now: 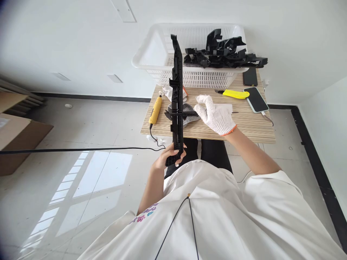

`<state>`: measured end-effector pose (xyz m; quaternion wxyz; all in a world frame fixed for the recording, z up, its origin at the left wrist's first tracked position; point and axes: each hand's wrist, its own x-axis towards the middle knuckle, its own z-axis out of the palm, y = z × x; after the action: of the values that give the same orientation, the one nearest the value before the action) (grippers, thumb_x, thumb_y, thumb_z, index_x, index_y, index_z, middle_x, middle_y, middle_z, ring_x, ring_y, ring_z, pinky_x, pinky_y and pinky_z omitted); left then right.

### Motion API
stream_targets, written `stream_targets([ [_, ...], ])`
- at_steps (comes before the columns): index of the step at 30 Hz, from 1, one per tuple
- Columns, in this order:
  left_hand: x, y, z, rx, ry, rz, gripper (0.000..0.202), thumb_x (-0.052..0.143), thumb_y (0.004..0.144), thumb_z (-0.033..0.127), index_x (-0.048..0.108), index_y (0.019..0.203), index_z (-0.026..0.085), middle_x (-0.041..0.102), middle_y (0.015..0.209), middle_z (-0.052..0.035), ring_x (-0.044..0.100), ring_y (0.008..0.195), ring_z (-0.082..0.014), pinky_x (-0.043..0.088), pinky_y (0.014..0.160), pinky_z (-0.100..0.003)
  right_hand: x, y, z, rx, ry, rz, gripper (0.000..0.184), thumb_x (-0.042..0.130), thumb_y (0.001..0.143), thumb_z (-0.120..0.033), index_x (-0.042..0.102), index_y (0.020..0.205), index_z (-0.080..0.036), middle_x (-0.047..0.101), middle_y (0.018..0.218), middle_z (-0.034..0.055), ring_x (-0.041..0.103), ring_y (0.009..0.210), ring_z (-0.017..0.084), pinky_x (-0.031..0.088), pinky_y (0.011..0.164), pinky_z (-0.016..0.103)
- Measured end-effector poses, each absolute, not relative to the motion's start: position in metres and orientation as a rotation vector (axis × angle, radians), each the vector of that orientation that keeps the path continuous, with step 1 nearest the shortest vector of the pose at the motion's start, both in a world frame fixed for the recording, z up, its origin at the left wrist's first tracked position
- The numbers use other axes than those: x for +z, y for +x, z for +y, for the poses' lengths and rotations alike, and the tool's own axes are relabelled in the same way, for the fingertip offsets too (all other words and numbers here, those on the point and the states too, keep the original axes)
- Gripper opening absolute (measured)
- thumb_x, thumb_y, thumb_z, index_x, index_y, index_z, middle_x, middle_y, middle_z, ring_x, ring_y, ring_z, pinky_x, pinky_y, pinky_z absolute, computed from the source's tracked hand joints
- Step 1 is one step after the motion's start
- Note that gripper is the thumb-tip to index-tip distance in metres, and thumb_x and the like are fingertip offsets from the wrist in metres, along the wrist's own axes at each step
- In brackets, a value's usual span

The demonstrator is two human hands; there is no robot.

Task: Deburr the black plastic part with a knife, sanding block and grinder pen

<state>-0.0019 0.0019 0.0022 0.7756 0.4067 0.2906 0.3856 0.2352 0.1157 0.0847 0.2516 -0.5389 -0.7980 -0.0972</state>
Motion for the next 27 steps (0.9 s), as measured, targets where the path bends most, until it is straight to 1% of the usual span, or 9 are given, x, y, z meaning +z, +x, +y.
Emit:
stream_targets([
  [6,0.002,-0.002,0.002,0.831,0.875,0.616,0.029,0.060,0.088,0.032,0.057,0.110,0.013,0.060,0.076,-0.0012,0.052,0.048,-0.0094,0.037,0.051,-0.026,0.083,0.236,0.116,-0.272,-1.487,-2.196,0.056,0.029,0.104,-0.052,0.062,0.125,-0.011,0.075,0.084,0.0088,0.066,0.062,0.017,0.033,0.057,0.027],
  [13,0.001,-0.002,0.002,0.833,0.877,0.637,0.031,0.061,0.088,0.034,0.058,0.111,0.014,0.060,0.076,-0.0017,0.051,0.048,-0.0098,0.038,0.052,-0.026,0.083,0.235,0.117,-0.275,-1.478,-2.181,0.058,0.030,0.103,-0.053,0.063,0.124,-0.010,0.075,0.086,0.0095,0.065,0.061,0.017,0.034,0.056,0.027],
  [19,-0.005,-0.004,0.002,0.846,0.901,0.581,0.033,0.059,0.088,0.035,0.058,0.113,0.014,0.062,0.079,-0.0029,0.052,0.049,-0.0101,0.041,0.052,-0.026,0.084,0.234,0.116,-0.267,-1.494,-2.167,0.059,0.030,0.103,-0.054,0.063,0.124,-0.010,0.075,0.084,0.0097,0.065,0.062,0.017,0.032,0.056,0.027],
  [21,-0.007,-0.005,0.002,0.864,0.936,0.549,0.036,0.060,0.086,0.033,0.058,0.117,0.015,0.063,0.083,-0.0044,0.053,0.051,-0.0106,0.042,0.053,-0.027,0.088,0.234,0.116,-0.238,-1.502,-2.187,0.060,0.028,0.104,-0.054,0.063,0.125,-0.009,0.074,0.086,0.0107,0.066,0.066,0.017,0.033,0.056,0.026],
  [23,-0.009,-0.005,0.003,0.881,0.977,0.512,0.042,0.064,0.084,0.031,0.057,0.123,0.017,0.064,0.093,-0.0063,0.054,0.054,-0.0104,0.043,0.054,-0.027,0.093,0.233,0.115,-0.191,-1.510,-2.237,0.061,0.025,0.105,-0.052,0.062,0.126,-0.009,0.074,0.089,0.0119,0.067,0.071,0.017,0.033,0.056,0.027],
  [27,-0.008,-0.006,0.003,0.878,1.038,0.464,0.068,0.075,0.079,0.036,0.047,0.140,0.027,0.058,0.121,-0.0108,0.055,0.058,-0.0091,0.044,0.055,-0.029,0.101,0.231,0.113,-0.133,-1.543,-2.266,0.061,0.021,0.105,-0.051,0.061,0.126,-0.009,0.073,0.092,0.0127,0.068,0.074,0.018,0.034,0.057,0.028],
])
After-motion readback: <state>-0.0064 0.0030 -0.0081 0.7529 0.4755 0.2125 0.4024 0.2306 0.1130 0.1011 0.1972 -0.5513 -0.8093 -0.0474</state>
